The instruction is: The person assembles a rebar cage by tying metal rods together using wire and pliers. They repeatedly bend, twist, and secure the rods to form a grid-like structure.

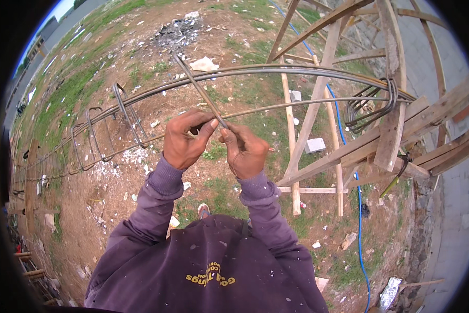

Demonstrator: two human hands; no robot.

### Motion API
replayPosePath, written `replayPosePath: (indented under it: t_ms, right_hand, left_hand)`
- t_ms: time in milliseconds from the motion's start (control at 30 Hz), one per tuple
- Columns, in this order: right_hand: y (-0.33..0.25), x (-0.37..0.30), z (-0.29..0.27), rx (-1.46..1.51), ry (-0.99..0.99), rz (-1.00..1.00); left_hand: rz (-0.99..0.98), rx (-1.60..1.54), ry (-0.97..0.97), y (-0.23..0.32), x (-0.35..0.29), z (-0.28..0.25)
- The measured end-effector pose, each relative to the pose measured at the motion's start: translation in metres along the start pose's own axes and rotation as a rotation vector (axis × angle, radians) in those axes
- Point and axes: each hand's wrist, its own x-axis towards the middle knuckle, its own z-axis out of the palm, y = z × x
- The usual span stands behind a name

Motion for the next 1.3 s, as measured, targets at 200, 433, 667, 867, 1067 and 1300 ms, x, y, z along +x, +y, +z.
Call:
replayPosePath:
  t_ms: [200,433,667,867,1067,1300]
  right_hand:
    - [-0.01,0.01,0.021,-0.093,0.102,-0.055]
    - [0.001,-0.011,-0.008,-0.273,-0.008,0.112]
    - [0.041,-0.071,-0.028,-0.353,-0.443,0.275]
    - [0.026,-0.046,-0.01,-0.227,-0.31,0.149]
    - [0.01,-0.018,0.012,-0.231,-0.111,0.084]
    - [0.002,-0.021,0.02,-0.1,-0.055,0.154]
  left_hand:
    - [-0.119,-0.188,-0.064,0.009,0.011,-0.005]
    - [-0.153,-0.024,0.002,0.006,0.013,0.002]
    - [-0.109,0.026,0.109,0.007,0.003,0.016]
    - [-0.073,0.041,0.266,0.0,0.002,0.02]
    - [-0.042,0.1,0.374,-0.006,-0.002,0.023]
    - [-0.07,0.03,0.41,-0.003,-0.003,0.025]
